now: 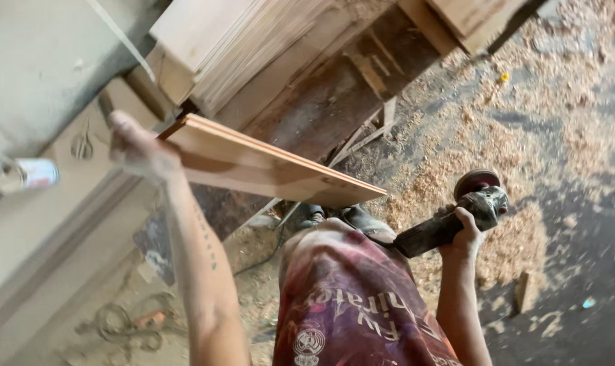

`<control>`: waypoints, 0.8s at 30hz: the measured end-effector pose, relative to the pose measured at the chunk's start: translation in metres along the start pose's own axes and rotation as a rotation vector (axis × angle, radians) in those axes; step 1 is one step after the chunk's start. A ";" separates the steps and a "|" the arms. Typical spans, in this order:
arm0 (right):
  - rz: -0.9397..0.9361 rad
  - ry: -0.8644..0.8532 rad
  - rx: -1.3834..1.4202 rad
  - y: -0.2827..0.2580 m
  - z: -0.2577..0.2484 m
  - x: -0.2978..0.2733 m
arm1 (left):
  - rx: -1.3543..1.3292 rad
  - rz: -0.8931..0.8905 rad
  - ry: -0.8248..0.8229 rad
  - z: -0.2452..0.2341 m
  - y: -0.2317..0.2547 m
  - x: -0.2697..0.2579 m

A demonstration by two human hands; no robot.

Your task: The person sands the surface and edges of a wooden board using an angle grinder with a sanding disc, then picks up and turns over several thin wooden strips to sand them as well.

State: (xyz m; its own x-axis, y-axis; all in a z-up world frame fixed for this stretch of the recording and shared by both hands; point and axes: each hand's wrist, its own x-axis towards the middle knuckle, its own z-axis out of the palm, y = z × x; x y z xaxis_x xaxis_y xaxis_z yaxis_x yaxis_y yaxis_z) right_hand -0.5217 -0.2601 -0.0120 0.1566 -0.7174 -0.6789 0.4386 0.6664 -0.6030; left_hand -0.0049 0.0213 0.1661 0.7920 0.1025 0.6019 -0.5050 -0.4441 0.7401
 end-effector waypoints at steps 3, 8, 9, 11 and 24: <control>-0.007 0.020 0.085 -0.003 -0.037 0.005 | -0.281 0.051 -0.081 0.010 0.035 0.009; 0.069 0.076 0.148 -0.013 -0.069 0.026 | -0.362 0.323 -0.248 0.026 0.111 0.012; 0.062 0.073 0.153 -0.015 -0.073 0.028 | -0.364 0.382 -0.267 0.024 0.131 0.013; 0.028 0.095 0.148 -0.018 -0.078 0.035 | -0.390 0.467 -0.311 0.018 0.171 0.010; -0.103 0.139 0.177 -0.028 -0.076 0.026 | -0.484 0.604 -0.495 -0.037 0.247 -0.024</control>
State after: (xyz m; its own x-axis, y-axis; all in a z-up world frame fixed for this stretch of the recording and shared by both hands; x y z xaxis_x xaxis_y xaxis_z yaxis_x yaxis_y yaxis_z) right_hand -0.5975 -0.2824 -0.0447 -0.0144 -0.7367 -0.6760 0.5963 0.5364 -0.5972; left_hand -0.1620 -0.0580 0.3457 0.3472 -0.4683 0.8125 -0.8809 0.1342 0.4538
